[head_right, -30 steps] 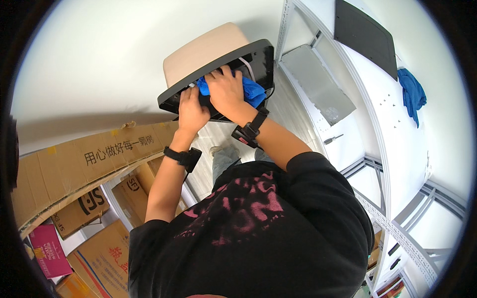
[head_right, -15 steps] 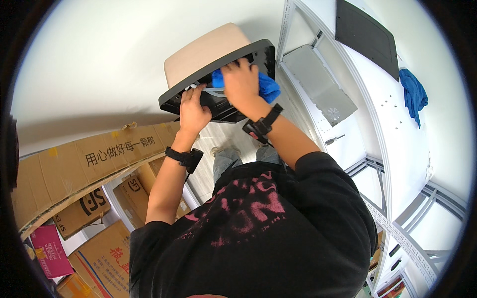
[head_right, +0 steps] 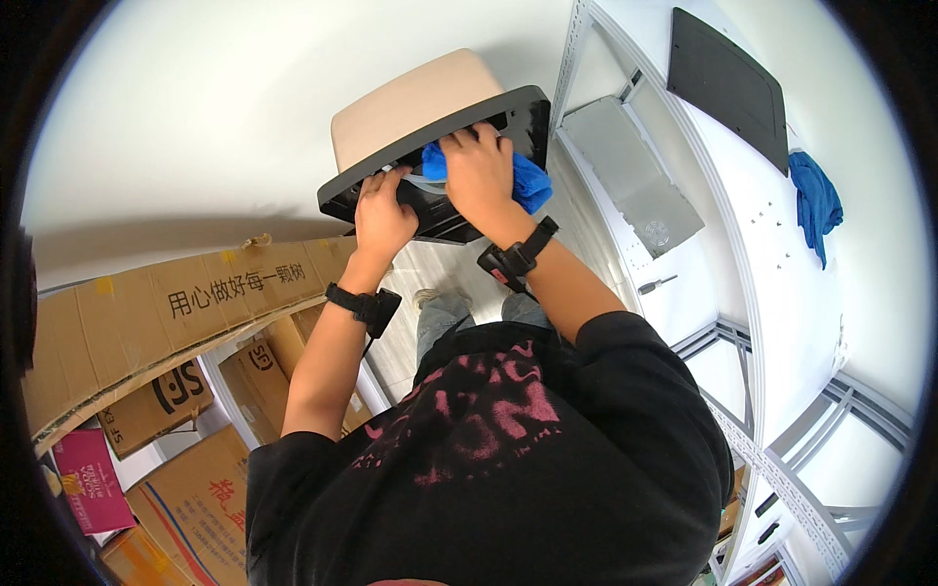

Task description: The person uses a screwdriver to remove screws from a white metal panel, detaches the panel, and sets it aside. Then the person wipes the exterior and interior surfaces of a beige and black electronic device with a blue cloth.

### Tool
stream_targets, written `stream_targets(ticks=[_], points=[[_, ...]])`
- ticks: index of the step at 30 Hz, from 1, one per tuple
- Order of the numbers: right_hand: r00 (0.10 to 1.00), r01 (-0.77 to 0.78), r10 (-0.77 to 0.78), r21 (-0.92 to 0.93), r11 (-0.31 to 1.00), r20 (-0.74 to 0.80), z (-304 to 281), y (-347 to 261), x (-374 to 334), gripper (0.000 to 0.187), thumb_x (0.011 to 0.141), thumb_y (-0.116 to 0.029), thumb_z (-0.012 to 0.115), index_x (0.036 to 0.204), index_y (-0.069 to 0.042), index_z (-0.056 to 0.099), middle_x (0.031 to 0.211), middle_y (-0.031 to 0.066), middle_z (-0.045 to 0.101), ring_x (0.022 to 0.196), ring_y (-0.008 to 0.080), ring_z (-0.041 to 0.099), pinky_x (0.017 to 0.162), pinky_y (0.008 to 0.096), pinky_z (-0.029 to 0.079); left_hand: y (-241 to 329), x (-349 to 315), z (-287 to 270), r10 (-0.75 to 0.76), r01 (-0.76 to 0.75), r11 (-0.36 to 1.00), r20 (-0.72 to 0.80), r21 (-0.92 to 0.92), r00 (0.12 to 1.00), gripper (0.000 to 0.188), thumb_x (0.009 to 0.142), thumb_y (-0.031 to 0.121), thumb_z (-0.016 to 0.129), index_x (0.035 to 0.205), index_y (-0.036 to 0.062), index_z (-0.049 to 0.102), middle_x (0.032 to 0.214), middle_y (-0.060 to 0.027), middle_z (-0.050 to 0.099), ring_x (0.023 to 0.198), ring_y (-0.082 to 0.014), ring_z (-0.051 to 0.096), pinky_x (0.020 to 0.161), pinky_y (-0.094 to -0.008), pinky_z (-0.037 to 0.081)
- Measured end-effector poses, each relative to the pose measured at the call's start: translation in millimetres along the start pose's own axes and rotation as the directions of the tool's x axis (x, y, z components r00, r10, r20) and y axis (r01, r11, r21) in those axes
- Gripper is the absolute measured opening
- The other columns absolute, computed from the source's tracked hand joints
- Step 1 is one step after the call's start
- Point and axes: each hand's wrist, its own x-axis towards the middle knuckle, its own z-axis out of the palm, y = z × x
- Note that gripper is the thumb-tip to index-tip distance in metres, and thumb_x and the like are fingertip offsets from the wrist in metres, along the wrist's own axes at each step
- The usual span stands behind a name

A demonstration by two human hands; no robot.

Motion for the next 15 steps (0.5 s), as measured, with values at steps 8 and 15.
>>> stream_targets(ticks=[8,15], points=[[0.997,0.074,-0.078,0.218,0.973,0.007,-14.7,14.0,-8.4,0.053,0.060,0.006,0.055,0.111,-0.006,0.065,0.119,0.0060,0.062,0.114,0.0278,0.049,0.089,0.0430,0.040,4.4,-0.4,-2.6,-0.049,0.048,0.998,0.018,0.045,0.999,0.047,0.060,-0.005,0.053,0.105,0.0048,0.063,0.096,-0.0187,0.063,0.098,-0.0373,0.058,0.087,-0.0423,0.048],[0.978,0.066,-0.069,-0.020,0.998,-0.197,-17.5,36.5,-11.9,0.056,0.058,0.008,0.058,0.113,-0.003,0.062,0.123,0.0066,0.057,0.103,0.0308,0.049,0.083,0.0404,0.042,1.2,-0.2,-1.0,-0.024,0.023,0.999,0.007,0.038,1.000,0.048,0.060,-0.005,0.054,0.106,0.0058,0.063,0.098,-0.0180,0.063,0.099,-0.0364,0.057,0.088,-0.0415,0.048]])
